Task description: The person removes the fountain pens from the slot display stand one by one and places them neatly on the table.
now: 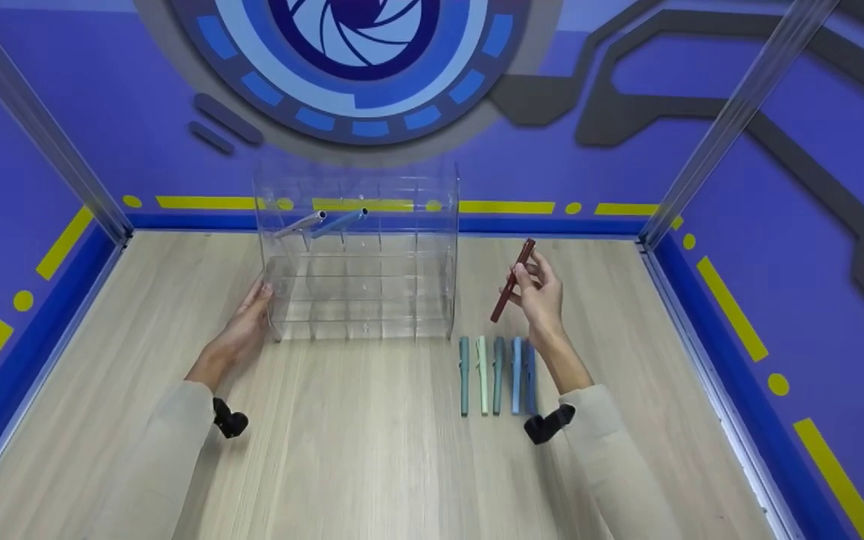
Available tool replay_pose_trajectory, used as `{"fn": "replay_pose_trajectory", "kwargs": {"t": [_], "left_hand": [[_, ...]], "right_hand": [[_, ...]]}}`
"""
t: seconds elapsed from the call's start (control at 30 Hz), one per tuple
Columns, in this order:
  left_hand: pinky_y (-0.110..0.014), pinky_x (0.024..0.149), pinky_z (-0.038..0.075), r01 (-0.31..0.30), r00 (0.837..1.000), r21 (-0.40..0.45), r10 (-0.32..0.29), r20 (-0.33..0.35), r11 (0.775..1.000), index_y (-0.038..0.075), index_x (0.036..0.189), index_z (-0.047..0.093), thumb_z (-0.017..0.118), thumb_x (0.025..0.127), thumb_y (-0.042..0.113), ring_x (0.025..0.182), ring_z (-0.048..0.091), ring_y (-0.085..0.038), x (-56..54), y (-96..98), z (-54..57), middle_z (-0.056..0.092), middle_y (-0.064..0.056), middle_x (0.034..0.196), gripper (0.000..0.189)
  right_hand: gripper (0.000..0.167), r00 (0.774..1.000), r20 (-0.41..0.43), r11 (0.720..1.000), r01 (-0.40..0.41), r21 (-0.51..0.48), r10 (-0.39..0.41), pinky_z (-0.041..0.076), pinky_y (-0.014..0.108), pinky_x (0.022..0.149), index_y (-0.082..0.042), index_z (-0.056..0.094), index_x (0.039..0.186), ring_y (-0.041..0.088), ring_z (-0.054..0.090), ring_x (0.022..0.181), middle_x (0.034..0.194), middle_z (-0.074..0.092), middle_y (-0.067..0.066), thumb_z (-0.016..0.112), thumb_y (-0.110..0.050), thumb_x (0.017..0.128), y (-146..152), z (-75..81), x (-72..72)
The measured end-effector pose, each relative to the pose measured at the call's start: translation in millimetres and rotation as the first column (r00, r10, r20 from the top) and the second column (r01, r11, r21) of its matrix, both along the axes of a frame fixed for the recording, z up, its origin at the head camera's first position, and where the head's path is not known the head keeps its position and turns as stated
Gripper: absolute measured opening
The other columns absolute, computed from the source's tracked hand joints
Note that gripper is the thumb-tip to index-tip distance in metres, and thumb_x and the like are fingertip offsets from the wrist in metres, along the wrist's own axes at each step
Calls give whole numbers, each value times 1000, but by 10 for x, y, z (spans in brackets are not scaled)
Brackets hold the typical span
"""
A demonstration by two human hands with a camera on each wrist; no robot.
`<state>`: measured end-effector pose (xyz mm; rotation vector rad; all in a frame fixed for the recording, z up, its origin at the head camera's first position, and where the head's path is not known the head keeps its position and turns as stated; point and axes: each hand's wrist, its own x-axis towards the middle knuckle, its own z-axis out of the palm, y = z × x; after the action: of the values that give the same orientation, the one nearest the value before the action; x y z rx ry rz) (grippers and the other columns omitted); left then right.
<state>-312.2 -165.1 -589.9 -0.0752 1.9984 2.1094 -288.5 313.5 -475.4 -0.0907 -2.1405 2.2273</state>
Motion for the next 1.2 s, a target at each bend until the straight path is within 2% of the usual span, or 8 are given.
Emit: {"fn": "replay_pose_trajectory", "kwargs": {"t": [0.17,0.4,0.67,0.87,1.0,1.07,1.2], "left_hand": [[-51,130,-7,13,1000,14,-14,3,1000,38,165,6,43,106,56,161,-11,-23,13,-9,1,-3,1,175,72],[-50,130,-7,3,1000,19,-3,11,1000,39,165,7,45,105,56,161,-10,-23,15,-5,2,-1,2,175,73],[-53,129,-8,-2,1000,19,1,23,1000,40,165,7,45,106,53,161,-11,-23,14,0,7,-2,3,175,71],[-53,129,-9,7,1000,6,-8,30,1000,39,165,3,43,107,54,161,-12,-23,16,-2,54,-3,3,174,72],[-53,129,-9,11,1000,6,-11,16,1000,36,165,3,41,108,51,161,-12,-25,17,-12,51,-2,1,175,70],[-54,129,-8,13,1000,-5,-13,-4,1000,36,165,3,40,108,52,161,-12,-26,10,-20,15,-2,0,175,70],[-52,130,-5,15,1000,-17,-15,-16,1000,34,165,3,39,109,51,161,-9,-26,17,-18,3,-1,0,175,69]], "right_hand": [[58,999,33,999,37,30,-38,60,22,87,-6,28,160,4,64,97,112,59,-5,50,-21,108,107,-31,30],[53,994,74,993,78,83,-85,61,21,83,-7,40,154,2,66,93,108,60,-7,56,-22,106,244,-95,69],[55,982,113,975,131,179,-153,61,19,78,-6,45,151,1,64,90,104,58,-11,62,-25,103,425,-201,122],[52,976,153,974,127,188,-157,62,21,75,-6,49,145,0,66,85,100,59,-12,67,-24,100,552,-312,153],[56,974,159,975,130,181,-159,62,22,72,-1,49,145,-1,68,79,92,62,-14,71,-19,97,601,-390,172],[58,976,159,975,121,185,-151,63,23,71,1,48,146,0,69,78,91,62,-14,72,-17,97,627,-423,184],[64,978,173,972,74,223,-114,63,23,71,5,43,148,-1,69,79,93,63,-12,73,-17,96,684,-471,213]]}}
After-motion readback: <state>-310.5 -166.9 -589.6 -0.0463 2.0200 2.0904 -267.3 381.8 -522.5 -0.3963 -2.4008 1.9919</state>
